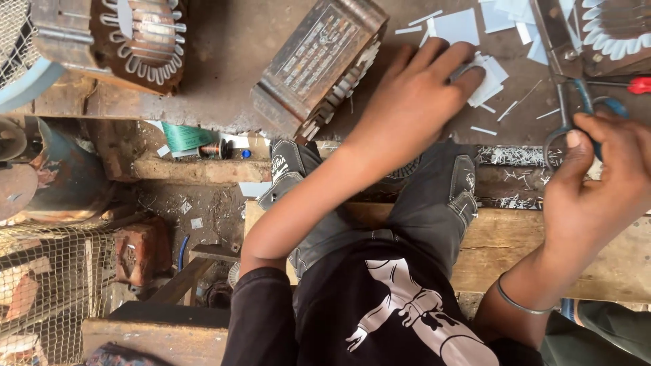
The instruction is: The person is cutting small rectangular pieces of white plastic insulation and inserting them into the copper winding slots of an electric motor stator.
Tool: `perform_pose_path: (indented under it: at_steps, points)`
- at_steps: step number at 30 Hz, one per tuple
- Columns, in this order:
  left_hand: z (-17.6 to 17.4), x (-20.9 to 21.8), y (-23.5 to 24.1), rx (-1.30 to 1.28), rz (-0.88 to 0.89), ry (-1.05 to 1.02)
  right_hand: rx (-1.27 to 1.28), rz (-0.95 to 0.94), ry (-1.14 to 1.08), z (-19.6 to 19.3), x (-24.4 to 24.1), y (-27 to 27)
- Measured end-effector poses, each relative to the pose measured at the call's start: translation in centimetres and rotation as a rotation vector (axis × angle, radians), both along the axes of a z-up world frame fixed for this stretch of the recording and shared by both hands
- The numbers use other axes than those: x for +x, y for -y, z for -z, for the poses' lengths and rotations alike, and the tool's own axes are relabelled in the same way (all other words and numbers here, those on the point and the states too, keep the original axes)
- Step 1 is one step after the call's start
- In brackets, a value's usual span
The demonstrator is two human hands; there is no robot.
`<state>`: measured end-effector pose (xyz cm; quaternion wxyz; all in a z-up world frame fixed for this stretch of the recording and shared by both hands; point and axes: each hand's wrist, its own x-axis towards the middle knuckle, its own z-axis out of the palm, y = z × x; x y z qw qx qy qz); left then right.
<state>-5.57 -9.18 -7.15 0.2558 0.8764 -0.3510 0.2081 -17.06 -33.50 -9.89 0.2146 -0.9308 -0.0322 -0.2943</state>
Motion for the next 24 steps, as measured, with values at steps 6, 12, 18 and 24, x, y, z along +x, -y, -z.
perform_pose_path:
  at_steps: [6,12,18,24]
  points:
    - [0.2,0.9,0.0,0.023,-0.001,-0.115,0.061,-0.007,0.018,0.8,-0.2,0.0]
    - [-0.2,2.0,0.7,0.077,-0.033,-0.054,0.032,0.021,0.023,0.9,-0.2,0.5]
    - [-1.1,2.7,0.8,0.050,0.042,-0.178,-0.090,0.043,0.071,1.2,0.3,1.2]
    - [-2.1,2.6,0.5,0.046,0.012,-0.206,-0.144,0.060,0.078,0.0,0.4,0.1]
